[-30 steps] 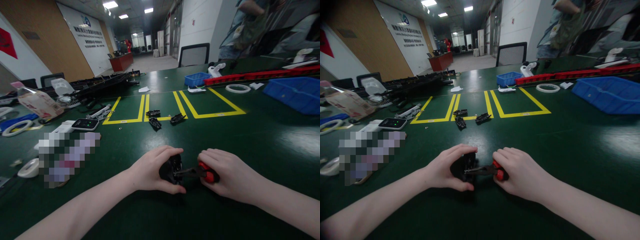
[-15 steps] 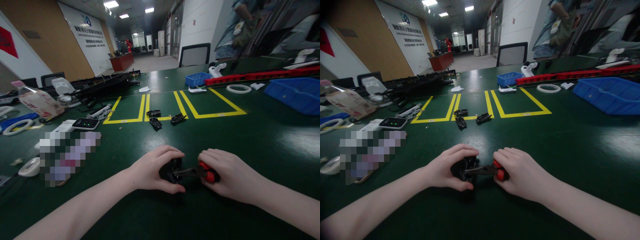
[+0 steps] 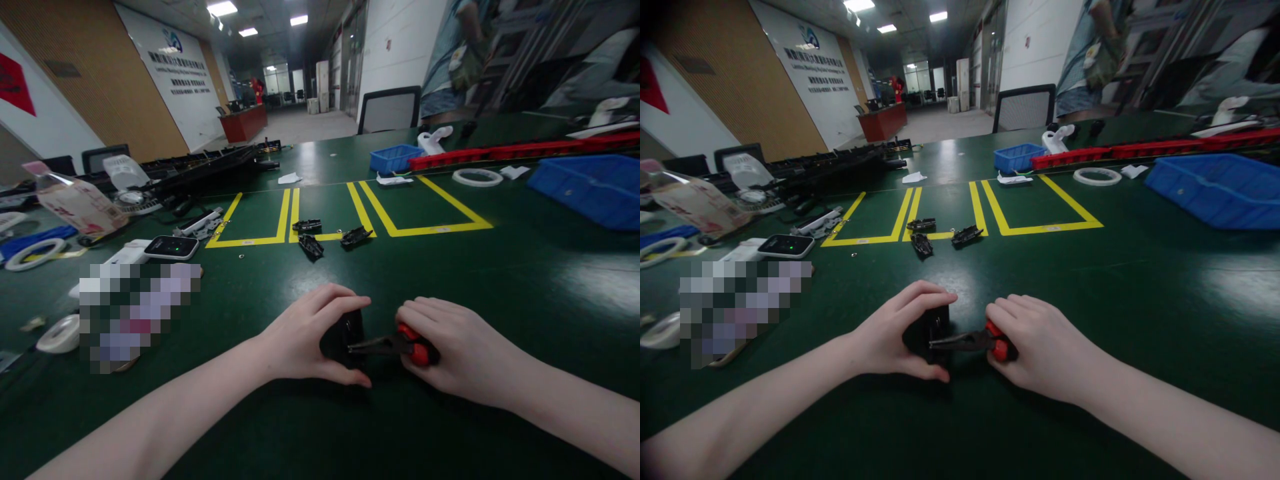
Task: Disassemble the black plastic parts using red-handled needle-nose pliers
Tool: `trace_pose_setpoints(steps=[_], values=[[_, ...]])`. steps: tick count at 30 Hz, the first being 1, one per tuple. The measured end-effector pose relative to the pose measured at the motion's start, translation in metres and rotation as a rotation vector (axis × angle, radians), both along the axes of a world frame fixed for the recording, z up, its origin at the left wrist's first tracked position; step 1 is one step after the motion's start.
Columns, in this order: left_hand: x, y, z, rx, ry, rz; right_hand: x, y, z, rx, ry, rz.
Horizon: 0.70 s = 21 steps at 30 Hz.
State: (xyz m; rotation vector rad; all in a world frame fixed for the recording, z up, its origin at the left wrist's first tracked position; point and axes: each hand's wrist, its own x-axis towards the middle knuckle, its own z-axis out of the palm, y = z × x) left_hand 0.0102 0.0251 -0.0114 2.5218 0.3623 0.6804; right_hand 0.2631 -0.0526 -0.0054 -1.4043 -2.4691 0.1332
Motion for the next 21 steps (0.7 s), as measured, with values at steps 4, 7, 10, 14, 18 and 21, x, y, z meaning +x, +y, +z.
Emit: trace_pose_setpoints(steps=[4,7,10,14,18,21], values=[[-0.001,-0.001,-0.001,-0.012,0.016,0.007,0.001,0.000,-0.001,0.018,-0.002,0.007],[-0.001,-0.001,-0.001,-0.047,0.043,0.045,0.002,0.001,-0.003,0.040,-0.001,0.005],[-0.002,0.000,-0.001,-0.060,0.061,0.075,0.004,0.001,-0.005,0.056,0.005,0.006],[-0.001,0.001,-0.001,-0.035,0.055,0.097,0.006,0.001,-0.009,0.071,0.010,0.012],[0.000,0.000,-0.001,-0.042,0.070,0.116,0.008,0.002,-0.011,0.080,0.009,0.006],[0.000,0.000,0.000,-0.053,0.112,0.127,0.009,0.003,-0.012,0.088,0.007,-0.005]])
